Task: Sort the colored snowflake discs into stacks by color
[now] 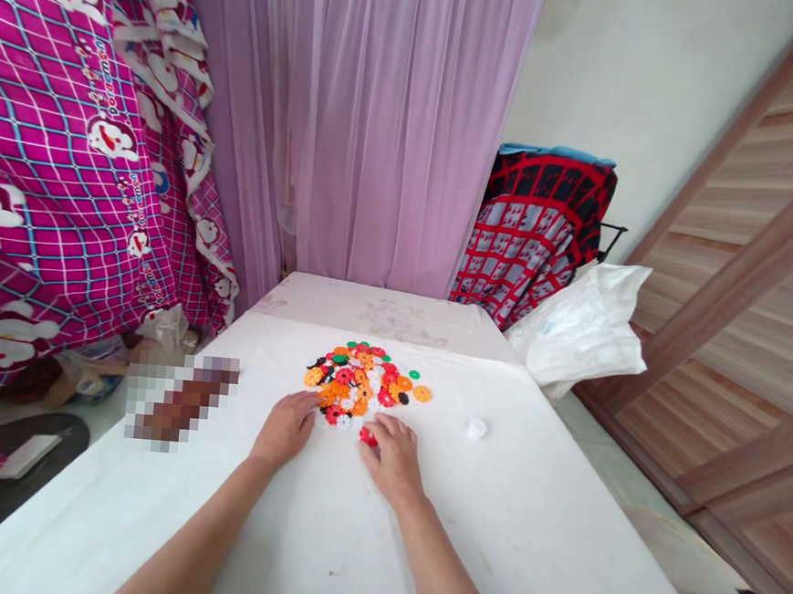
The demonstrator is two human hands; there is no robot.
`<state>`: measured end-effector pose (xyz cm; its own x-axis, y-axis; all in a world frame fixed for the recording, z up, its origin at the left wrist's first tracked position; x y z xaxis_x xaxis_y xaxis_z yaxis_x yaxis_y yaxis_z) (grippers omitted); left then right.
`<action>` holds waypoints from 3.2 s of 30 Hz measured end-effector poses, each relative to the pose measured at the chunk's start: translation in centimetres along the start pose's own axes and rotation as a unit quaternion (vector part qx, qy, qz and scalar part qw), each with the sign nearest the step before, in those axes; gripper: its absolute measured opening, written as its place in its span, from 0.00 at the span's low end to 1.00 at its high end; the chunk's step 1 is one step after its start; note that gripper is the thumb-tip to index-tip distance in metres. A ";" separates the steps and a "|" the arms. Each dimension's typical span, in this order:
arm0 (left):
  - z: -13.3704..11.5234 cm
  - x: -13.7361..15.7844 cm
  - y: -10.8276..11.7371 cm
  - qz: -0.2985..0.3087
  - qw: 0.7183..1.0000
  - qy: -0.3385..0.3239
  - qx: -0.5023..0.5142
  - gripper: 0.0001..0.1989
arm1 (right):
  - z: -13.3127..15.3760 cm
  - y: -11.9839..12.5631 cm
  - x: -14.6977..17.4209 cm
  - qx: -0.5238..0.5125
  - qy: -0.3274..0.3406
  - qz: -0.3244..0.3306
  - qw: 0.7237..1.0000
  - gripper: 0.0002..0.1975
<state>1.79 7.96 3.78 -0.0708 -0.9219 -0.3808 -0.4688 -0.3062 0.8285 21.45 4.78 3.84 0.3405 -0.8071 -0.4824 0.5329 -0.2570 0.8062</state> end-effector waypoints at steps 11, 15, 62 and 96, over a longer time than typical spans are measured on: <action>0.1 0.3 -0.3 0.031 0.999 -0.007 0.010 0.18 | -5.4 1.2 0.3 -0.061 -0.096 -0.175 0.978 0.10; 0.5 0.3 0.1 0.021 0.999 0.012 0.037 0.18 | -8.3 1.6 -0.3 -0.029 -0.129 -0.222 0.966 0.12; 1.6 -1.1 -0.1 0.032 0.989 0.053 0.134 0.18 | -9.3 0.6 -1.8 0.039 -0.230 -0.079 0.969 0.16; 1.1 -1.1 0.2 0.015 0.994 0.014 0.106 0.17 | -14.1 3.6 -1.2 0.058 -0.360 -0.141 0.920 0.25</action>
<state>0.86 9.20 3.92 -0.0656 -0.9370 -0.3430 -0.6425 -0.2233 0.7331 33.90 12.34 2.47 -0.4227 -0.8320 -0.3594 0.4205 -0.5314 0.7354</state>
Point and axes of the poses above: each hand's wrist, its own x-axis away from the middle knuckle, its own y-axis out of the back of the hand, z = x × y, the point moved 9 cm from there along -x, towards the middle knuckle, and after that the axes turned 9 degrees about y, right-handed, at the moved point
